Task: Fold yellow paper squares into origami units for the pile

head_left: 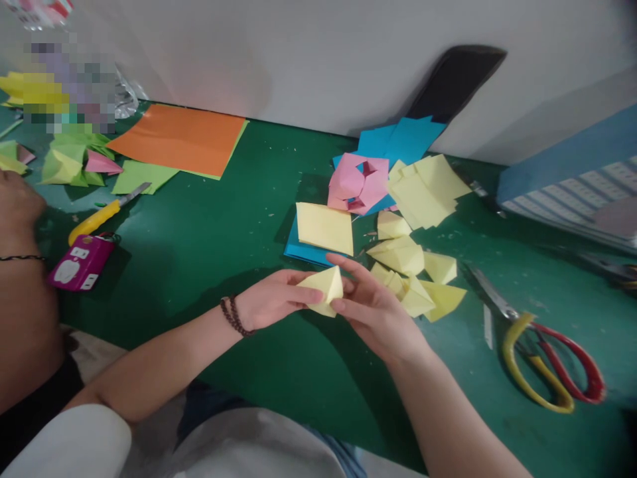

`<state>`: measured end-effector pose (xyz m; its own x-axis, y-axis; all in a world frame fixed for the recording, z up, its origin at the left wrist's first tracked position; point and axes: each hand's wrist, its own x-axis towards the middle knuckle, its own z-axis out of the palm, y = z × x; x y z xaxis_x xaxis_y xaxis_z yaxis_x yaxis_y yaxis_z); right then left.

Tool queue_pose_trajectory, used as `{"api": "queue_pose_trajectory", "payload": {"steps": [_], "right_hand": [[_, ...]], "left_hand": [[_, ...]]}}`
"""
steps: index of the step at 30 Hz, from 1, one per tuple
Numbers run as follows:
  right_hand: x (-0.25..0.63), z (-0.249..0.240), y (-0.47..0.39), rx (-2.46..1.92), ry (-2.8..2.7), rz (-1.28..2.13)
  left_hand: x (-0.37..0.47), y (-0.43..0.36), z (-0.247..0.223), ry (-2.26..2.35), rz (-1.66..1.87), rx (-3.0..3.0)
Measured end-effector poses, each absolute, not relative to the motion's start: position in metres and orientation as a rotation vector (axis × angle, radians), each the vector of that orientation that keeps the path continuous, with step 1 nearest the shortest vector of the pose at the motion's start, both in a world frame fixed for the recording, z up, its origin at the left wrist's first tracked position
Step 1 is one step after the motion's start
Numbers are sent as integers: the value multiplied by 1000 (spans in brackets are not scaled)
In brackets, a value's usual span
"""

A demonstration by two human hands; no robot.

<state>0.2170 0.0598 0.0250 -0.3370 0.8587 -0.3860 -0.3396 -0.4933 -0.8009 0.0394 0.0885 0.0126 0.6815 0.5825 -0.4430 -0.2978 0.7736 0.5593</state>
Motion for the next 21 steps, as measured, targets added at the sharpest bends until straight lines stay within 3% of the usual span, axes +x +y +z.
{"api": "queue_pose_trajectory", "payload": {"steps": [21], "right_hand": [[216, 25, 60, -1129, -756, 1848]], "left_hand": [[41, 84, 12, 540, 579, 411]]}}
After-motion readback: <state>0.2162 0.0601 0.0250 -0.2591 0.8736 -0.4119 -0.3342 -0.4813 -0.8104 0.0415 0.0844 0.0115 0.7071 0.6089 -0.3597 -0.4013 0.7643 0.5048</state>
